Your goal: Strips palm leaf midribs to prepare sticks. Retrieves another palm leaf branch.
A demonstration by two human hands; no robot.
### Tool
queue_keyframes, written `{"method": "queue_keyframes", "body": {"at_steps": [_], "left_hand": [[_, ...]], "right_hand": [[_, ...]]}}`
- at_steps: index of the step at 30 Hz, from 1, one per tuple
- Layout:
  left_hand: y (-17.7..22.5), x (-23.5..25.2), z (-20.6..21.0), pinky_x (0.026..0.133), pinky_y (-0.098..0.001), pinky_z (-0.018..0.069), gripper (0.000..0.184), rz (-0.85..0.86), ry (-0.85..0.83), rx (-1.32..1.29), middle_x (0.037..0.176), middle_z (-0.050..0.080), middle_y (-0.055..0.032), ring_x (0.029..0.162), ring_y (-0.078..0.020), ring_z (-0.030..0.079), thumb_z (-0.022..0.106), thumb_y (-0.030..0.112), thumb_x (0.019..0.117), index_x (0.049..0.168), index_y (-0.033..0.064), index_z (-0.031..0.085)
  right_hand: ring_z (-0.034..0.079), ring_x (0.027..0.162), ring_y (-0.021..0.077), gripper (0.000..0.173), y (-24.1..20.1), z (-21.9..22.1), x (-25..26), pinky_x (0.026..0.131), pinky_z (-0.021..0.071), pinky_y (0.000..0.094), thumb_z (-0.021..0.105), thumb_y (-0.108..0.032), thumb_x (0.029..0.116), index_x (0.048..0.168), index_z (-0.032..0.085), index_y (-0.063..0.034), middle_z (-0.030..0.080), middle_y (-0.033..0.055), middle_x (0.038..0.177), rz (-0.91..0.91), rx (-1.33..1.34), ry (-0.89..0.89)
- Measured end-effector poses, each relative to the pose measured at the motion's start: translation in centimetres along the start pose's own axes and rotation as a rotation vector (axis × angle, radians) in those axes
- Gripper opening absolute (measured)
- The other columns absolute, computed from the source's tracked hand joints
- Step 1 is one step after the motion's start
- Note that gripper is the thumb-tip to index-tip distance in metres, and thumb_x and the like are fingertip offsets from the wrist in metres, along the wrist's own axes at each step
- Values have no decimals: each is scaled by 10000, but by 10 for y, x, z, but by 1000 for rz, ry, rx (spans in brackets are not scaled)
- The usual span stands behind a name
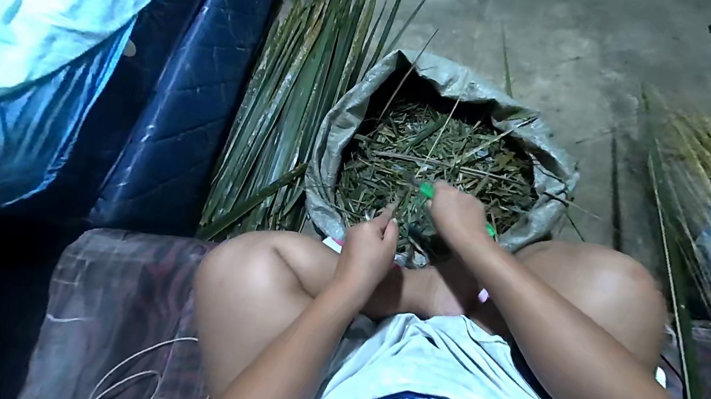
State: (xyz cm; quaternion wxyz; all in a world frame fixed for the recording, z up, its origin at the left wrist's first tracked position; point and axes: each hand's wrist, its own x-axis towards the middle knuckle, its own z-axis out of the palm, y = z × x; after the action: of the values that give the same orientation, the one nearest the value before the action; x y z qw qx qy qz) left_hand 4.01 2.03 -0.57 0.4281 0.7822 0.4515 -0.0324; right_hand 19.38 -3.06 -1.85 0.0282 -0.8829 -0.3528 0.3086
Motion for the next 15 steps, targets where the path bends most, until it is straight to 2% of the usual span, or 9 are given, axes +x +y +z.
{"method": "queue_keyframes", "body": {"at_steps": [3,5,6,8,10,12,13,14,15], "left_hand": [[0,-1,0,887,-414,547,425,-8,-2,3,1023,739,-142,904,-224,703,409,260,1104,1419,60,612],[0,1,-1,888,-425,546,420,-19,-4,3,1011,737,-143,907,-228,702,407,256,1104,1393,51,632],[1,2,-2,875,-434,544,406,-21,4,0,984,733,-144,897,-234,698,411,245,1100,1326,34,674],[4,1,-4,833,-455,531,368,-38,16,0,902,700,-142,871,-243,680,418,211,1081,1048,-3,716],[2,0,-4,805,-443,528,377,-43,16,3,857,684,-126,841,-226,670,414,200,1077,956,-4,707],[1,-1,-2,822,-442,527,373,-24,20,-1,882,693,-135,855,-235,671,416,208,1087,1034,-4,718],[1,-1,-2,859,-445,532,379,-20,11,-4,936,712,-149,892,-245,683,414,219,1097,1159,0,717],[2,-1,-2,904,-444,535,401,-26,-5,-4,1009,731,-159,941,-250,697,406,232,1103,1301,17,681],[3,0,-2,912,-434,535,418,-30,-12,3,1035,736,-150,948,-240,699,397,250,1107,1378,44,641]], "right_hand": [[692,1024,445,280,6,-11,0,828,532,646,556,-244,1061,1184,649,-10,703,248,1078,-6,89,-9],[676,987,399,281,1,-13,-18,839,523,606,517,-242,1073,1146,658,-10,685,229,1034,-84,176,-142],[656,969,366,303,-3,-11,-27,849,510,572,481,-248,1089,1153,649,-5,663,217,1028,-128,211,-237],[606,909,294,317,-9,-5,-42,821,479,496,423,-243,1107,1140,625,-1,612,174,993,-187,251,-368],[615,939,302,316,-12,1,-46,833,482,500,421,-249,1108,1150,620,-7,619,175,1015,-189,214,-371],[652,1118,392,338,-13,2,-40,938,494,587,458,-257,1098,1240,628,-2,672,235,1158,-153,80,-299],[652,1163,419,352,-13,3,-34,957,495,612,474,-266,1094,1284,618,-7,679,246,1200,-128,15,-249],[657,1165,439,357,-12,5,-27,946,504,626,494,-272,1090,1303,609,-11,686,251,1203,-102,-35,-190],[670,1138,449,343,-10,6,-20,913,518,631,512,-269,1083,1295,605,-16,695,251,1181,-72,-67,-128]]}}
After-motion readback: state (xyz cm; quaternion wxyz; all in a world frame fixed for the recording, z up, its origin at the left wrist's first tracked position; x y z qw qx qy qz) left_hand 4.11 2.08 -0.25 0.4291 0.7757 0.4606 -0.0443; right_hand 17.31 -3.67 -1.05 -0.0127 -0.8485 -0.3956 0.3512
